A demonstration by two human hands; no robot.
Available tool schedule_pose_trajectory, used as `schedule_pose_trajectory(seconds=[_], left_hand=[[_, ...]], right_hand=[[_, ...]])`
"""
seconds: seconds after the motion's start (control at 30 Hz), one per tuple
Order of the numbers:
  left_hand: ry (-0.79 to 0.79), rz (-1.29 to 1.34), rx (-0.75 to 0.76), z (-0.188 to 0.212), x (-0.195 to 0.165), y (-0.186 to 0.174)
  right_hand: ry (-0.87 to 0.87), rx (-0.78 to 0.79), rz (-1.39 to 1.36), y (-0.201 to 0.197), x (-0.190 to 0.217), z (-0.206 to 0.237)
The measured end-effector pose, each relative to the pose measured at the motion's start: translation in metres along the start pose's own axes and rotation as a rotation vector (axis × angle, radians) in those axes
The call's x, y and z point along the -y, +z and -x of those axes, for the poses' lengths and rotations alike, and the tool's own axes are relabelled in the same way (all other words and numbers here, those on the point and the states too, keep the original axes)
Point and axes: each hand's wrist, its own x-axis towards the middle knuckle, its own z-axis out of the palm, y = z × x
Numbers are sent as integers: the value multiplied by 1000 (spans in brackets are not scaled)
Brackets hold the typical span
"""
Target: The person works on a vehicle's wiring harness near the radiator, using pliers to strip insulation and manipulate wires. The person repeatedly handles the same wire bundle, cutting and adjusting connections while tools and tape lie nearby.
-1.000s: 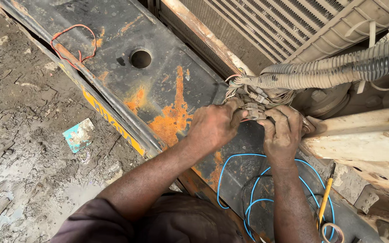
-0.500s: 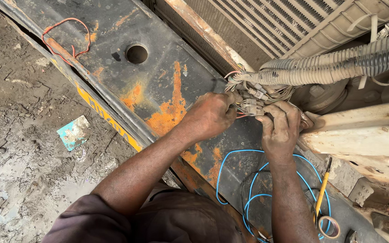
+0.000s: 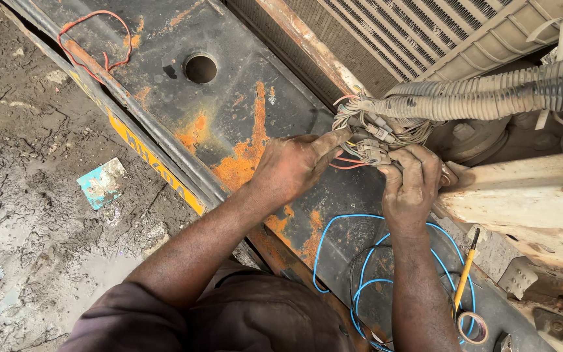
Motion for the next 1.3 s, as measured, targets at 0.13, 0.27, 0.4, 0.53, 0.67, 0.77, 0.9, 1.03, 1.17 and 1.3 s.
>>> schedule_pose_trajectory(seconds=[0.13,0.27,0.4,0.53,0.67,0.77,0.9,1.03,1.17,1.3], left_hand=[[144,-148,15,-8,8,0],[140,-174,27,-13,9,8],[138,-164,-49,-11,12,20],[145,-196,-89,-10,21,31],[13,-167,35,-19,20,27],[-35,-253,99,-21,1,8],[206,-471,19,-10,-45,-11],[467,-497,85,-23,-65,11],[440,-565,221,-41,-50,38],[496,-574,162,-55,-38,46]], right_hand=[[-14,-8,5,-1,2,-4],[-23,9,30,-6,7,-11],[-6,29,31,-11,11,-20],[10,63,35,-17,13,-28],[29,20,-75,-24,16,-28],[160,-83,-199,-23,25,-14],[526,-207,-423,-21,27,6],[493,-207,-366,-18,21,13],[350,-246,-297,-18,19,10],[247,-227,-295,-26,3,-3]])
